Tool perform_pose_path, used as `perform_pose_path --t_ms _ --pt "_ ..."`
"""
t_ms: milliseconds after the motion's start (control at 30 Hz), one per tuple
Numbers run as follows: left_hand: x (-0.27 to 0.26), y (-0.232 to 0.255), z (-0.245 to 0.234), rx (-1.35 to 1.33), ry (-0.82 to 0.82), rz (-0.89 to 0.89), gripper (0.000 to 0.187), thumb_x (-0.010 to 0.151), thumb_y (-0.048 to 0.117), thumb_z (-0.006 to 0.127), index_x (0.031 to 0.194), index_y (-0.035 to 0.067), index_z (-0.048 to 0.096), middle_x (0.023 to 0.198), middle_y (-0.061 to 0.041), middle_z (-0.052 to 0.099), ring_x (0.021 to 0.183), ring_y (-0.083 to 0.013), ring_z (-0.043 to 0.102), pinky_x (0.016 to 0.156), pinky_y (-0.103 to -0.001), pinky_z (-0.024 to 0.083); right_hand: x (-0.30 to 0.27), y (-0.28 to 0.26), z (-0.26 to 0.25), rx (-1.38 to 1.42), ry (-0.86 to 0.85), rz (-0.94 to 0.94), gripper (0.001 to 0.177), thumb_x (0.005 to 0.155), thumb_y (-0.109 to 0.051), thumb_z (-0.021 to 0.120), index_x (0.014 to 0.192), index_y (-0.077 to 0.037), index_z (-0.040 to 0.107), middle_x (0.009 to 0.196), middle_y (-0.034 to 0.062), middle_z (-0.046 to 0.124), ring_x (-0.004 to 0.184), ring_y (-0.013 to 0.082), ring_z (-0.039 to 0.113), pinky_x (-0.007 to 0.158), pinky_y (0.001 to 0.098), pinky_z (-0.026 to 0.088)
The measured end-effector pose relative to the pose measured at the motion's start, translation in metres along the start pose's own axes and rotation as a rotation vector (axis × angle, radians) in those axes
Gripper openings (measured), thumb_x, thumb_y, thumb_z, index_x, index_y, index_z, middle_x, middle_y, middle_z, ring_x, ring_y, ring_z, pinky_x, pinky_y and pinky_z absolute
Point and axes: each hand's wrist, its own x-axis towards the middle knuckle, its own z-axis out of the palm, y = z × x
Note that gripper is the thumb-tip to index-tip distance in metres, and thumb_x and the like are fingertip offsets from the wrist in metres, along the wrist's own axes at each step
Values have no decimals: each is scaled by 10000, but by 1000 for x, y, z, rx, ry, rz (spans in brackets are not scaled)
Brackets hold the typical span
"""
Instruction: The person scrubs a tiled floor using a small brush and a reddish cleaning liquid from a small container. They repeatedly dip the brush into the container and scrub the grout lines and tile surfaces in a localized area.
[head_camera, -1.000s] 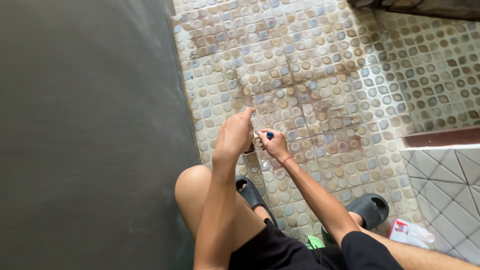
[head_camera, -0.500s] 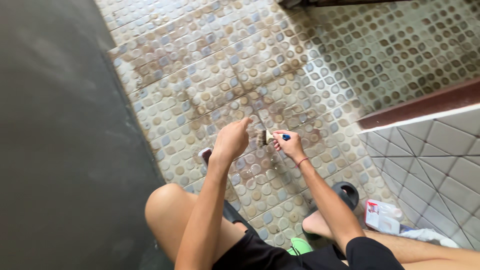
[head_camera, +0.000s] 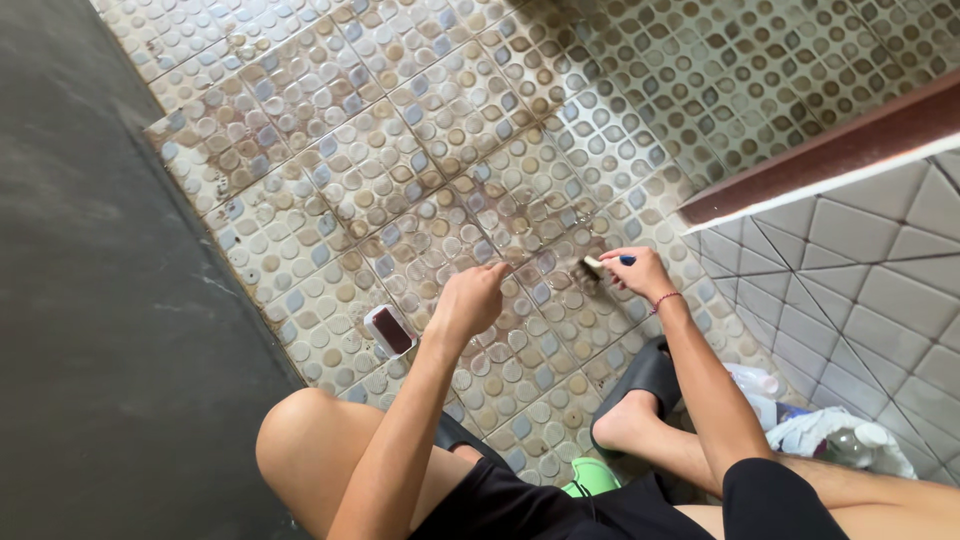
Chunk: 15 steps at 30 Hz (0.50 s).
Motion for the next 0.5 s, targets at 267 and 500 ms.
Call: perform_pose_path --t_ms 267,500 --pt "1 20 15 10 -61 89 397 801 -16 565 1177 50 675 908 -183 726 876 -374 707 746 -484 556 -49 14 50 -425 367 -496 200 896 -241 719 1001 -85 789 918 180 727 833 365 707 747 431 565" --pt "3 26 21 17 -137 103 408 822 -11 564 1210 56 670 914 -204 736 879 -376 718 765 -486 556 -124 -7 125 -771 48 -541 175 943 -248 663 966 -84 718 848 114 673 761 284 706 674 401 565"
